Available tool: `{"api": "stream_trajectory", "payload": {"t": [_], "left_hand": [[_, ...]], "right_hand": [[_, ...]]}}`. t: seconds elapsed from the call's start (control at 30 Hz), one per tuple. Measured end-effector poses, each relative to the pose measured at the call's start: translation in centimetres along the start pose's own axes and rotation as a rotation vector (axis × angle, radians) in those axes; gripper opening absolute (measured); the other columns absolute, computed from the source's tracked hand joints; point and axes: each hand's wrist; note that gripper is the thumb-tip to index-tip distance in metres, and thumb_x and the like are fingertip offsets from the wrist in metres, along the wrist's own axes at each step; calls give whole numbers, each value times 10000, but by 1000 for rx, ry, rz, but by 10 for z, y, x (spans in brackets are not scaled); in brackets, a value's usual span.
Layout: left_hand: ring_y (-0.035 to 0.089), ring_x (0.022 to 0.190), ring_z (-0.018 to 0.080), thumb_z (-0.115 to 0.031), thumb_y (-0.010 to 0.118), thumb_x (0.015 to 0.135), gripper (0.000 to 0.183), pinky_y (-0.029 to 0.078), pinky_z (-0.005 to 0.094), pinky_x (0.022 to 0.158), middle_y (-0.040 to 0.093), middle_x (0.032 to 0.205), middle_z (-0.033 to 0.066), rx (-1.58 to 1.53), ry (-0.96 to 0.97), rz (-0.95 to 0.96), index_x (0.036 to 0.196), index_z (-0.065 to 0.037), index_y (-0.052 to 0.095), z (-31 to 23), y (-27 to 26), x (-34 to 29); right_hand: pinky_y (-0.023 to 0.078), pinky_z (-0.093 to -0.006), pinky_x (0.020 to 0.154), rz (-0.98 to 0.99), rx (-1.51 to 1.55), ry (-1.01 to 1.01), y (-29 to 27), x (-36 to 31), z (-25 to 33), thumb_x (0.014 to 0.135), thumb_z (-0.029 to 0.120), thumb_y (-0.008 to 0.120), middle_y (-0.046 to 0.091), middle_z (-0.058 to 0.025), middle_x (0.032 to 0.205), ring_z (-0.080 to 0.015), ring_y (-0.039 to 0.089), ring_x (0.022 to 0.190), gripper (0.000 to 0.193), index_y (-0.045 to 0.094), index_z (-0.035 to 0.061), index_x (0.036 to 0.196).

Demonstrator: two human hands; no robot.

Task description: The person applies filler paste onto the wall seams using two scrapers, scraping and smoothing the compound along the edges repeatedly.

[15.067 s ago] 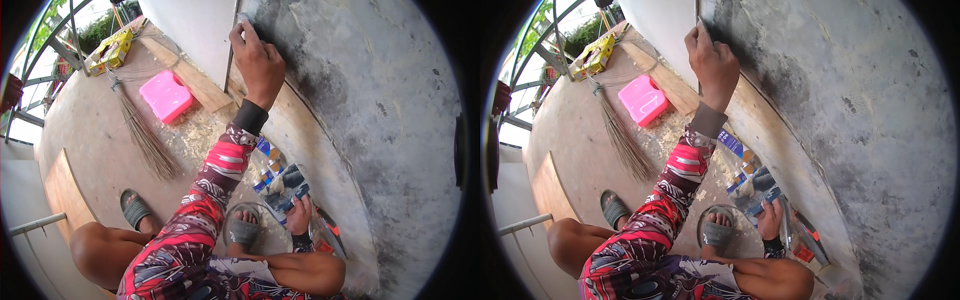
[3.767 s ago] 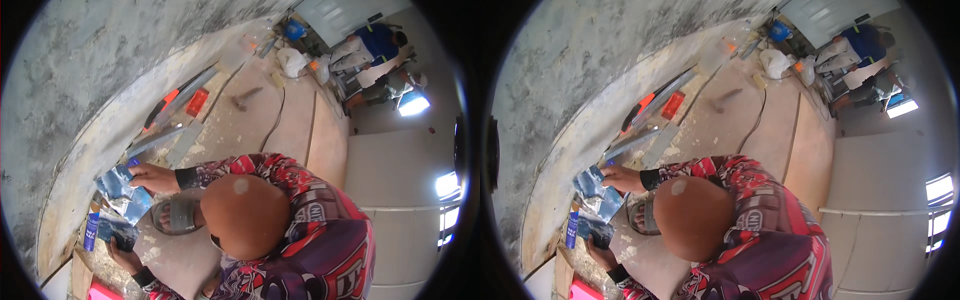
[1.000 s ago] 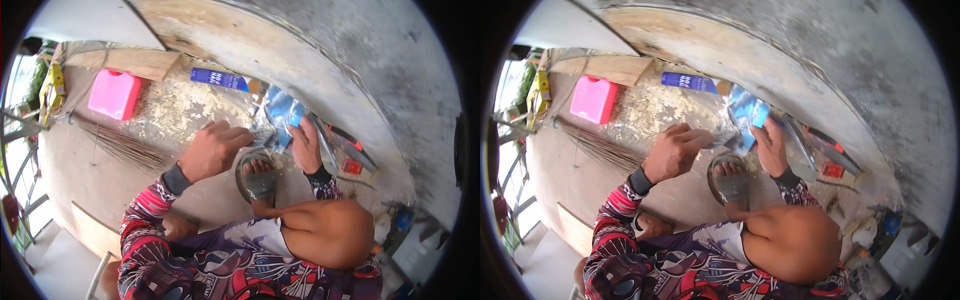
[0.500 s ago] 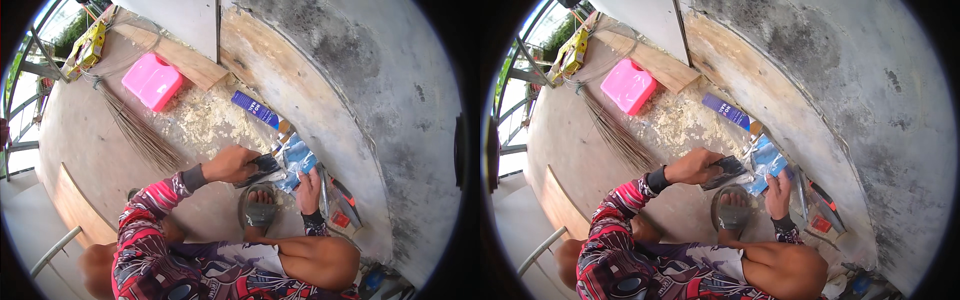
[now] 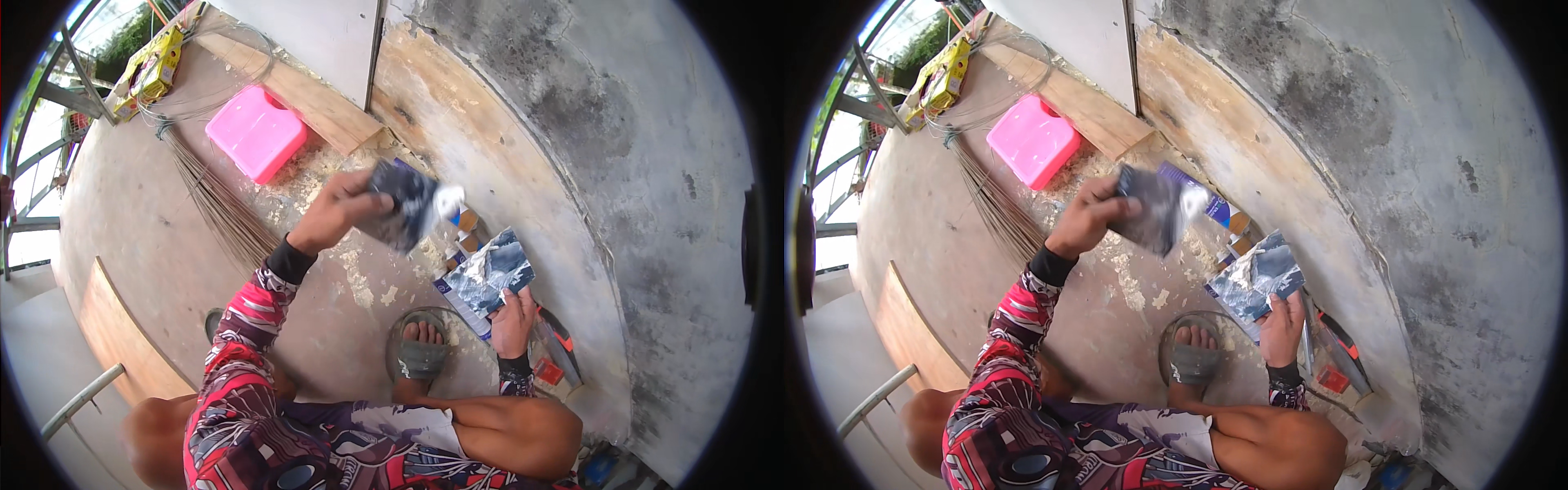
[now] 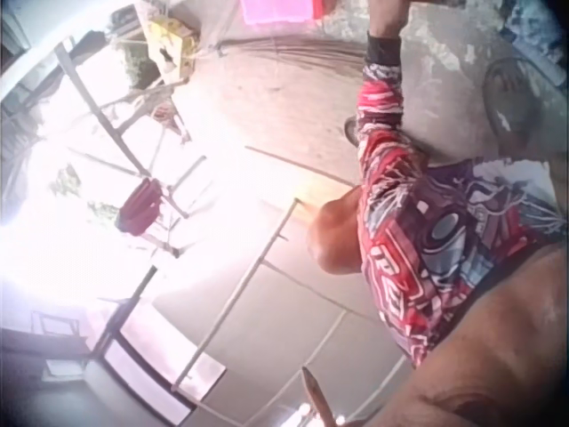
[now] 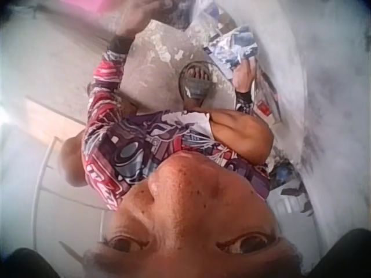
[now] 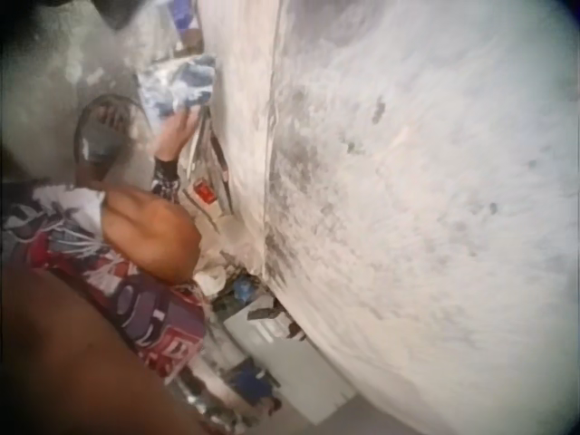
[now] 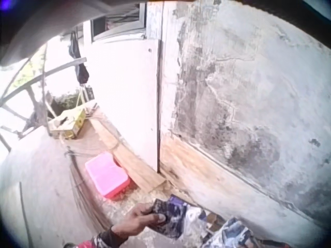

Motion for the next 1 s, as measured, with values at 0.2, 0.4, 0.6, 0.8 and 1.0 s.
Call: {"api": "stream_trajectory", "payload": {"t": [0.2,0.4,0.6,0.8,1.0], "left_hand": [[662,968,217,67,580,961,367,525,318,838,652,1137,136,583,910,-843,1314,-22,625,6,4,77],[629,1053,254,44,552,994,394,527,337,877,602,1207,146,716,1032,-1129,1373,-52,605,20,12,137],[602,1058,284,98,547,934,510,519,350,878,574,1221,161,738,1068,-1158,1410,-83,589,19,21,158],[506,1129,364,98,563,858,627,442,430,986,523,1270,196,856,989,-1221,1461,-71,543,24,40,179],[487,1166,375,55,594,834,648,421,446,1014,508,1300,195,913,875,-1164,1471,-41,523,31,38,173]], "right_hand": [[563,-259,709,39,-34,21,-3,0,-6,990,32,499,627,-48,1185,-110,636,954,325,545,25,1312],[570,-261,700,13,46,37,5,-3,-3,993,42,511,633,-55,1185,-124,649,976,330,540,24,1322],[580,-279,734,62,15,50,-16,-1,-8,992,41,514,633,-76,1207,-142,655,989,339,534,16,1330],[588,-290,768,67,8,40,-11,-1,-10,994,44,505,627,-90,1232,-155,658,1010,374,512,1,1366],[585,-296,799,81,22,47,-13,-4,-4,991,31,494,624,-94,1249,-164,654,1041,393,500,-5,1382]]}}
Point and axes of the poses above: each hand's wrist, its own x-axis towards the middle knuckle, its own y-axis out of the palm, z = x × y
